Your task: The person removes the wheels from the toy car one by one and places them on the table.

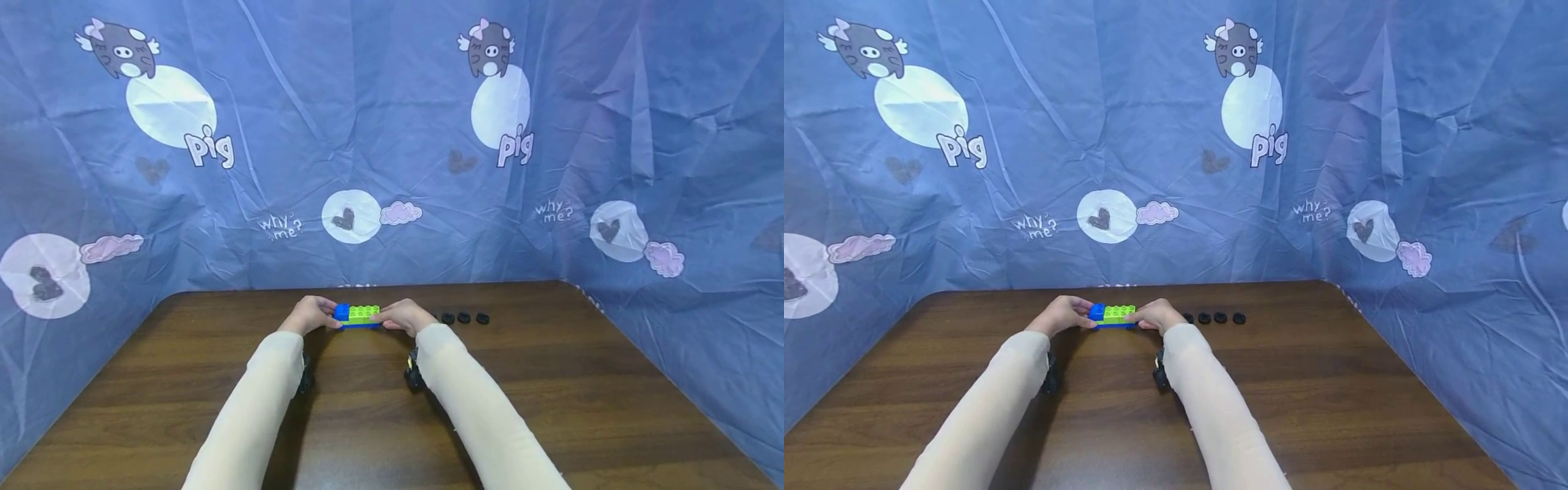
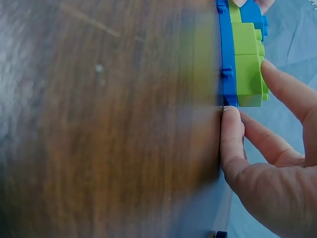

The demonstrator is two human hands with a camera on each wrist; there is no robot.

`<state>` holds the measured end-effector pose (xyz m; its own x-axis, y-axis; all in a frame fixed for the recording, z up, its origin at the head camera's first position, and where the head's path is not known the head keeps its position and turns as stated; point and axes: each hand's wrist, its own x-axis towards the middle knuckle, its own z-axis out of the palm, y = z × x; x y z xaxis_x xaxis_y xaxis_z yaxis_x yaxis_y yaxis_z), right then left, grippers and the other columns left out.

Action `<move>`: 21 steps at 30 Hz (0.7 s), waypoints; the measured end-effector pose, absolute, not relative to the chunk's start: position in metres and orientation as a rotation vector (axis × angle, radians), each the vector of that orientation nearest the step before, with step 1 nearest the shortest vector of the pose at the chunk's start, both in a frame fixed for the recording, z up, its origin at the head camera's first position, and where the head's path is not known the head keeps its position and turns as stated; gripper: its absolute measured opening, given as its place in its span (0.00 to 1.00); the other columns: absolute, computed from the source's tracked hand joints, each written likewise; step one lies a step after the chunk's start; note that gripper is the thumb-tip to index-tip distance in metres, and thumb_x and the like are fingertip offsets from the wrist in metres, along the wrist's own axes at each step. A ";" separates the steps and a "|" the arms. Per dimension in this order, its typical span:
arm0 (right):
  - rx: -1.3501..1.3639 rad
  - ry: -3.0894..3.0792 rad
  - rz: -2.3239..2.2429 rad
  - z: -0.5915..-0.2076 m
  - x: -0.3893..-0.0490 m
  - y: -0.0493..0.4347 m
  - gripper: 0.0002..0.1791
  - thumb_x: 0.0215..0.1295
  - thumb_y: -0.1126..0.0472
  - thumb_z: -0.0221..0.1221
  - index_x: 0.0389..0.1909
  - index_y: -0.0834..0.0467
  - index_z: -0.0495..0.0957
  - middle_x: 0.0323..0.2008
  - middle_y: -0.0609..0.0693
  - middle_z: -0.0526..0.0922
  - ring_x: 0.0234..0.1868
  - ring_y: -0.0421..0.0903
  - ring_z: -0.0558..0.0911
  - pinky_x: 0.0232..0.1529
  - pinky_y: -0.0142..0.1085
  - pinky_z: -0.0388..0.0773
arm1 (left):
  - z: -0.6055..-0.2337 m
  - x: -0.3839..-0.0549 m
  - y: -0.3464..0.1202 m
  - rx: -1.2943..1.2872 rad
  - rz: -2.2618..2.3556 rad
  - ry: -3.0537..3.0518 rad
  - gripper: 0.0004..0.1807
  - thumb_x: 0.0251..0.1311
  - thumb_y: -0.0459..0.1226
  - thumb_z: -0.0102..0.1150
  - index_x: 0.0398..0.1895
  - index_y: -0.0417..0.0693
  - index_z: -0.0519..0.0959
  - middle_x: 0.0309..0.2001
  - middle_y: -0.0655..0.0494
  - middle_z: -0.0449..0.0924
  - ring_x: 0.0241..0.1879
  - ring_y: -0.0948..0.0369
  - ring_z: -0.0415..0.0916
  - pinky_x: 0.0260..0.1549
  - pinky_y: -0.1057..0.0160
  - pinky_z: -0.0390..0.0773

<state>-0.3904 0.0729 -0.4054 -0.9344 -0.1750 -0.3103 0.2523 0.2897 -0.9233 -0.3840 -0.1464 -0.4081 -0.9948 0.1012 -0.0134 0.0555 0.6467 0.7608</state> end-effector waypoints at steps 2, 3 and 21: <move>0.060 2.207 -1.683 -0.408 -0.393 0.073 0.28 0.59 0.64 0.67 0.59 0.70 0.73 0.56 0.60 0.79 0.41 0.39 0.84 0.51 0.32 0.79 | -0.409 -0.384 -0.148 0.117 1.291 2.788 0.27 0.50 0.32 0.72 0.53 0.29 0.77 0.50 0.35 0.81 0.46 0.52 0.80 0.48 0.58 0.79; 0.061 2.205 -1.685 -0.409 -0.393 0.073 0.28 0.59 0.64 0.67 0.59 0.70 0.73 0.56 0.60 0.79 0.39 0.38 0.84 0.51 0.31 0.79 | -0.409 -0.384 -0.149 0.110 1.290 2.781 0.26 0.51 0.32 0.71 0.54 0.29 0.76 0.51 0.36 0.81 0.46 0.52 0.80 0.48 0.58 0.78; 0.021 2.161 -1.723 -0.407 -0.393 0.076 0.28 0.61 0.67 0.63 0.61 0.73 0.69 0.57 0.63 0.78 0.42 0.41 0.84 0.51 0.31 0.79 | -0.398 -0.378 -0.146 0.087 1.279 2.737 0.25 0.57 0.35 0.67 0.55 0.30 0.76 0.52 0.37 0.81 0.46 0.53 0.78 0.50 0.57 0.77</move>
<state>-0.3932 0.0759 -0.4071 -0.9293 -0.2184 -0.2977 0.2417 0.2497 -0.9377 -0.3783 -0.1459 -0.3983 -0.9912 0.1024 -0.0834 0.0018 0.6416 0.7670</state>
